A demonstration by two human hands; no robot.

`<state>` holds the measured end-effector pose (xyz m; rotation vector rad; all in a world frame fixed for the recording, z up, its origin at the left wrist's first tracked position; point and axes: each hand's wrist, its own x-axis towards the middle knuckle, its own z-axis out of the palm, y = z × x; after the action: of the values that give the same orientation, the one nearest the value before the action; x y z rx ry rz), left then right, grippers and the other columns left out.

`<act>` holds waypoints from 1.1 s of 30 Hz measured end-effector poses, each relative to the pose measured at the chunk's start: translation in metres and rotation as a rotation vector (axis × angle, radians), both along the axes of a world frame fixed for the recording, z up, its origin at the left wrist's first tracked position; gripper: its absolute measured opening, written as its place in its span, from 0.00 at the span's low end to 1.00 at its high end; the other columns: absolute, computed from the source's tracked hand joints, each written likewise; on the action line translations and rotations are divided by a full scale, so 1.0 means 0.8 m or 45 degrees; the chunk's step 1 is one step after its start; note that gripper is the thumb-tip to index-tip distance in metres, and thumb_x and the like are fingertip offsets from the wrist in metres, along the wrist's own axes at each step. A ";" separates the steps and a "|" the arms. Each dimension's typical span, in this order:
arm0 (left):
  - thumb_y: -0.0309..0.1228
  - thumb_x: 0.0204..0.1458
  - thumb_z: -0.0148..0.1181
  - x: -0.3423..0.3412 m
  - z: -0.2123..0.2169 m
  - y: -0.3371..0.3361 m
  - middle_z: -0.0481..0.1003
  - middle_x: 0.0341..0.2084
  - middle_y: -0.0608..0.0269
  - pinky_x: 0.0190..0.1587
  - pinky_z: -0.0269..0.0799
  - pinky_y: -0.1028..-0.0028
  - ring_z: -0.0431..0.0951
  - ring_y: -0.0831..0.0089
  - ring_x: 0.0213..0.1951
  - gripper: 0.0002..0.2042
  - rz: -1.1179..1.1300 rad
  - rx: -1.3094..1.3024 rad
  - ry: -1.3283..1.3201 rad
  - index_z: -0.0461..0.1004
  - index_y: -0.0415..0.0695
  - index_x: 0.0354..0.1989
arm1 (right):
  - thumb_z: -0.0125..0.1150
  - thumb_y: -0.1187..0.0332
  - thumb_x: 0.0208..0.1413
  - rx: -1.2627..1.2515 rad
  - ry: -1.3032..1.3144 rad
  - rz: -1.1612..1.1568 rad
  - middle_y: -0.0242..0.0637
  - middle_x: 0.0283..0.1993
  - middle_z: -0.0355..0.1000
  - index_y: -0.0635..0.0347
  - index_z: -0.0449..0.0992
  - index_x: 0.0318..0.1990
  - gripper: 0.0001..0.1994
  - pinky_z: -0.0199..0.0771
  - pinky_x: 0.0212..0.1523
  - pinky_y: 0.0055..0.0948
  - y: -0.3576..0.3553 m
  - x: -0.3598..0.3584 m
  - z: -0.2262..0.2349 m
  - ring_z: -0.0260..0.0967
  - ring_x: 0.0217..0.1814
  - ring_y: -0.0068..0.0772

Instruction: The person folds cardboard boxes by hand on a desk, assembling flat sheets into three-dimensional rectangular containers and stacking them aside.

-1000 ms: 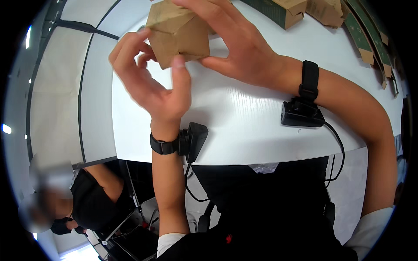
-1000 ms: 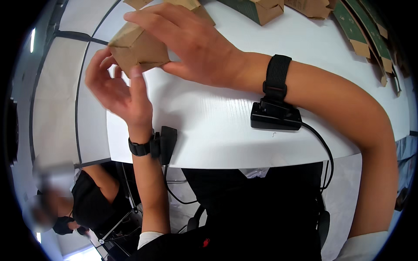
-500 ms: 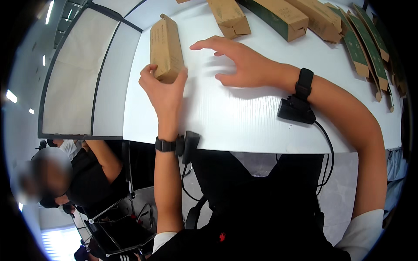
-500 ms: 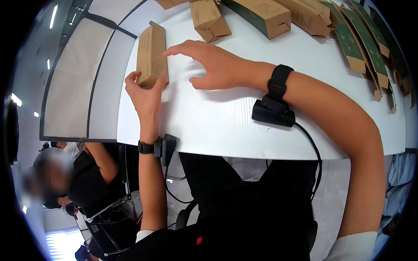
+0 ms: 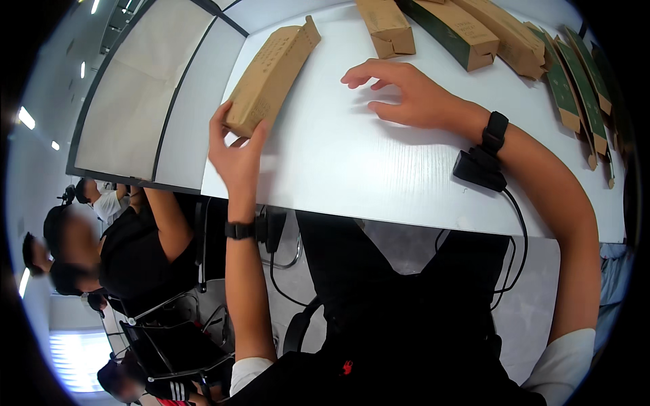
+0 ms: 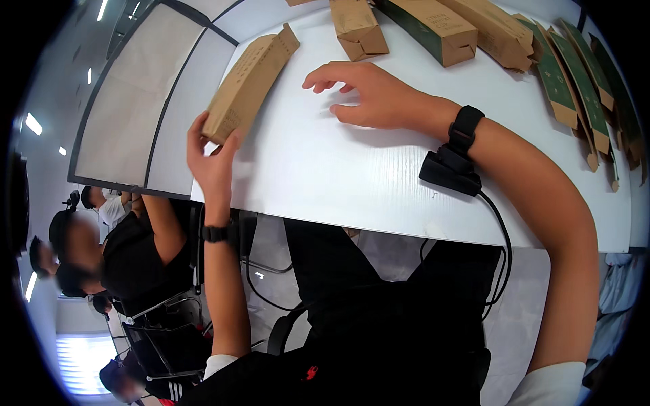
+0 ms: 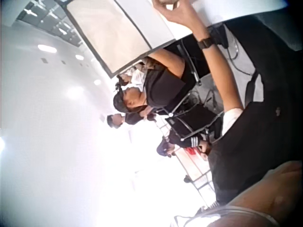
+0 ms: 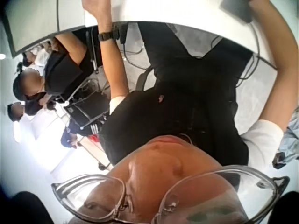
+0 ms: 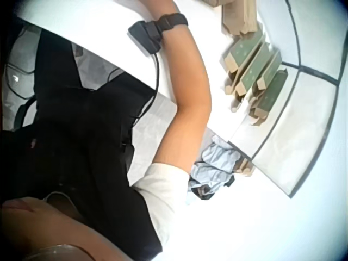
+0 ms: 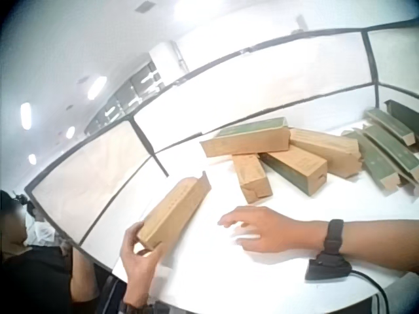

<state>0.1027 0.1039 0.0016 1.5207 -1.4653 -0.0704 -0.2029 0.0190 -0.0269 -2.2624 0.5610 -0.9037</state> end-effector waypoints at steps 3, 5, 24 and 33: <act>0.16 0.49 0.70 -0.005 0.027 0.052 0.71 0.55 0.57 0.56 0.78 0.67 0.74 0.69 0.56 0.31 -0.126 -0.204 0.091 0.67 0.38 0.64 | 0.59 0.76 0.56 0.005 -0.058 -0.014 0.37 0.60 0.73 0.54 0.72 0.62 0.24 0.71 0.63 0.39 0.000 -0.002 -0.002 0.70 0.62 0.34; 0.17 0.45 0.73 0.006 0.047 0.094 0.69 0.59 0.57 0.57 0.77 0.64 0.72 0.65 0.59 0.35 -0.109 -0.424 0.136 0.66 0.40 0.65 | 0.59 0.75 0.56 -0.014 -0.099 -0.016 0.37 0.58 0.74 0.54 0.73 0.60 0.22 0.72 0.62 0.39 -0.003 -0.001 -0.010 0.71 0.61 0.34; 0.27 0.58 0.69 0.286 0.052 0.085 0.69 0.53 0.54 0.45 0.81 0.69 0.76 0.65 0.50 0.27 0.530 -0.783 0.661 0.58 0.41 0.60 | 0.57 0.75 0.56 0.069 0.105 0.001 0.37 0.51 0.75 0.61 0.77 0.49 0.13 0.68 0.64 0.35 0.001 0.000 0.003 0.71 0.56 0.34; 0.21 0.62 0.58 0.312 0.032 0.069 0.67 0.60 0.60 0.57 0.73 0.65 0.71 0.66 0.59 0.26 0.215 -0.434 0.630 0.60 0.47 0.67 | 0.58 0.77 0.56 0.031 0.114 0.035 0.38 0.48 0.75 0.63 0.77 0.47 0.11 0.69 0.63 0.34 -0.002 -0.001 0.002 0.72 0.54 0.34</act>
<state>0.3526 0.1587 0.0273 1.2301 -0.9003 -0.0839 -0.2038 0.0170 -0.0255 -2.2916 0.5760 -0.7812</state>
